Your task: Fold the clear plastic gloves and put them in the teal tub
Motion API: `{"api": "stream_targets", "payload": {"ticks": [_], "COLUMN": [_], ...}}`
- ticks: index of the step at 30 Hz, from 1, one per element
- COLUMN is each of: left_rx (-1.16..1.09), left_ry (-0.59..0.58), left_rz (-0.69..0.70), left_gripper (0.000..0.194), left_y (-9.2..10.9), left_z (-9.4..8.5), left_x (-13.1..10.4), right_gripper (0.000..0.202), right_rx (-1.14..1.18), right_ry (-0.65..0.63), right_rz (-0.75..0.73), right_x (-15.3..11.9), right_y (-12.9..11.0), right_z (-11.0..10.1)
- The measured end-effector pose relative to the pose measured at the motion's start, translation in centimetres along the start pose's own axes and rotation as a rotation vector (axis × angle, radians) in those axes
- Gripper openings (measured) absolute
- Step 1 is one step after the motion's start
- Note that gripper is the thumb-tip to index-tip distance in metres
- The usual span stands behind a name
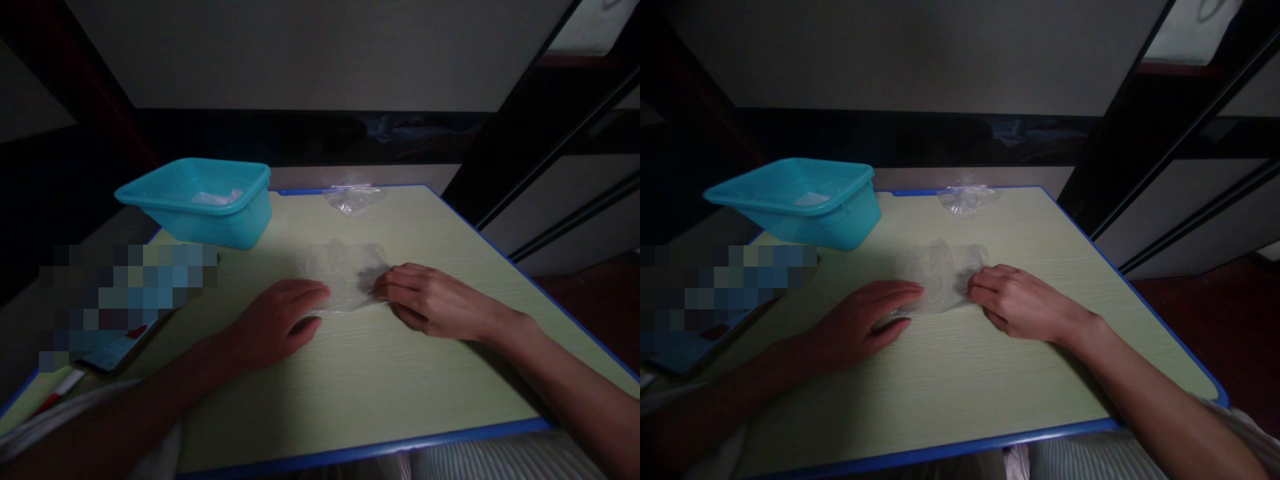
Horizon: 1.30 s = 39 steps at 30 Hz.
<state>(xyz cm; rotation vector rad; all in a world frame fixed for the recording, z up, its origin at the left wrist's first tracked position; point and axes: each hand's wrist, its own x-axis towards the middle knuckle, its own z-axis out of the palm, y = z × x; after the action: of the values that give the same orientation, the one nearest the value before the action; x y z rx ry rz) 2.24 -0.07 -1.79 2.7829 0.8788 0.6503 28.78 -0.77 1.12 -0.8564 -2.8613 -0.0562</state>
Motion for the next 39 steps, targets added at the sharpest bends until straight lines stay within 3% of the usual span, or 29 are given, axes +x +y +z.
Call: {"api": "stream_targets", "payload": {"ticks": [4, 10, 24, 32, 39], "left_rx": [-0.01, -0.04, 0.101, 0.134, 0.029], "left_ry": [0.003, -0.019, 0.129, 0.137, 0.135], "left_rz": [-0.016, -0.038, 0.032, 0.018, -0.046], "left_gripper": [0.032, 0.033, 0.023, 0.033, 0.041], "left_y": [0.0, -0.1, 0.5, 0.9, 0.5], "left_z": [0.0, -0.1, 0.8, 0.9, 0.9], "left_x": [-0.1, 0.0, 0.7, 0.8, 0.5], "right_gripper": [0.029, 0.031, 0.03, 0.029, 0.031], "right_rx": [-0.003, 0.014, 0.082, 0.128, 0.142], "right_ry": [0.068, 0.065, 0.086, 0.086, 0.08], "right_rz": [-0.037, -0.011, 0.047, 0.062, 0.062], "right_x": [-0.1, -0.6, -0.6, -0.6, -0.5], "right_y": [0.5, 1.2, 1.2, 1.2, 1.3], "right_z": [0.1, -0.3, -0.4, -0.5, -0.6]}}
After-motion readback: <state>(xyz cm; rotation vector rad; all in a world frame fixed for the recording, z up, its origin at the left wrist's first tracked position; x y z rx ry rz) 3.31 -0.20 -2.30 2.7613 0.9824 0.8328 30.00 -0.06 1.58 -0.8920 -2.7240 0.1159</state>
